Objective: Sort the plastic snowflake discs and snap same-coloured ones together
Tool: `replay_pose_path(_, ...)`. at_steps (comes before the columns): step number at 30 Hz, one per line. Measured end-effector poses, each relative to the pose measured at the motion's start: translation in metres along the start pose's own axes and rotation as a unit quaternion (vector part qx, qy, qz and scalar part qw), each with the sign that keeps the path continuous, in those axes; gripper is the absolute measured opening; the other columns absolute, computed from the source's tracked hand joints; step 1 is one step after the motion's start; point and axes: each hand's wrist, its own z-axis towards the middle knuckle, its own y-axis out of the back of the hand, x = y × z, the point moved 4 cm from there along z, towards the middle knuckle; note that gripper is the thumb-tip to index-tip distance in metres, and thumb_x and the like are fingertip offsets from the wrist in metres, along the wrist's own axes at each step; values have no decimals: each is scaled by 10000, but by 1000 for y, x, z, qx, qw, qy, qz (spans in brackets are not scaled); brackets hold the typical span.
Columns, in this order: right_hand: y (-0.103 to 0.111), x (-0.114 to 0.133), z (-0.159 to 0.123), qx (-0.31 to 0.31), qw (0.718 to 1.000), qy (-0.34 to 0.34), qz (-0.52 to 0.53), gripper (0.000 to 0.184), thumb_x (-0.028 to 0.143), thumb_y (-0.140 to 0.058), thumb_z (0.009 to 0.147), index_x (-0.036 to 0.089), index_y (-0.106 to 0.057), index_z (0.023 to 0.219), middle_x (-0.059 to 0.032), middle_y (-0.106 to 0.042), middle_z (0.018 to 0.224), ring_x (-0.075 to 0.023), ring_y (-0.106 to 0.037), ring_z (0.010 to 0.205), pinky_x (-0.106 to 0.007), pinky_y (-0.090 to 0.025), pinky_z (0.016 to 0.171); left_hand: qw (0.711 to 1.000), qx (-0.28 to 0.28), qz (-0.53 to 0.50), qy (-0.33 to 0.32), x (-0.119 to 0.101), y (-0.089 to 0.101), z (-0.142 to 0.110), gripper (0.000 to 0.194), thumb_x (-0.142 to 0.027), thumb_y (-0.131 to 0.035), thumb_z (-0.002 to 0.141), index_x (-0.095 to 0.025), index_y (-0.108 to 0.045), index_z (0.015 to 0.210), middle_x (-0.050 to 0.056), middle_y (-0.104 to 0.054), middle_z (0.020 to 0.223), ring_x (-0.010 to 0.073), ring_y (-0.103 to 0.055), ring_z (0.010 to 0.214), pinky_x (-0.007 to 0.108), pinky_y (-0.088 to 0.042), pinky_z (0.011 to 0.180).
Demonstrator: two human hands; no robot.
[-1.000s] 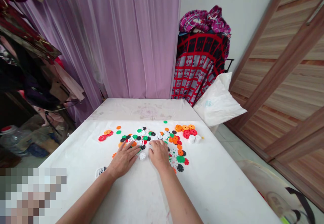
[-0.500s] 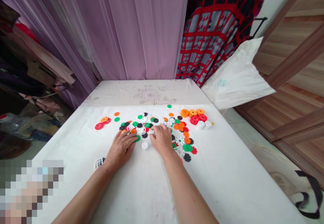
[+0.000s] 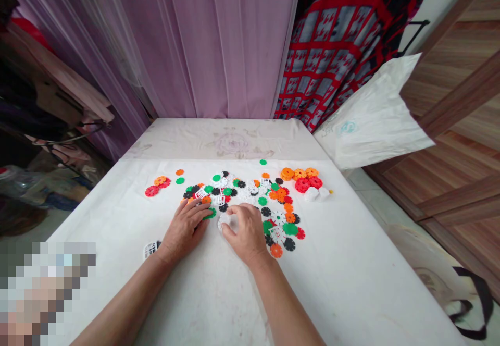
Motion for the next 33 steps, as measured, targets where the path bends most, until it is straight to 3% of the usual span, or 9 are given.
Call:
replay_pose_path(6,-6,12,-9,8,1000,14,-4,258,157,-645,744,232,-560,976,-30,-679,928,-230,-593,951,-374,-434,878,1000,-6,-5,1,0,0,0,269,-219,-494,926,-245,-680,1119,48,-698,1225,270,-541,1254,573,-338,1115)
replay_pose_path(23,-8,11,-11,29,999,12,-39,239,167,-638,748,223,-579,972,-29,-674,921,-220,-581,970,-367,-415,903,1000,-1,-16,5,1,-1,0,289,-234,-494,924,-257,-692,1134,62,-694,1227,271,-540,1254,571,-336,1123)
replay_pose_path(33,0,13,-8,55,997,7,-50,230,220,-655,748,232,-603,971,-37,-698,930,-239,-579,992,-380,-404,890,999,16,-12,-47,-7,3,-1,293,-193,-496,911,-299,-722,1064,29,-643,1311,290,-442,1352,605,-279,1144)
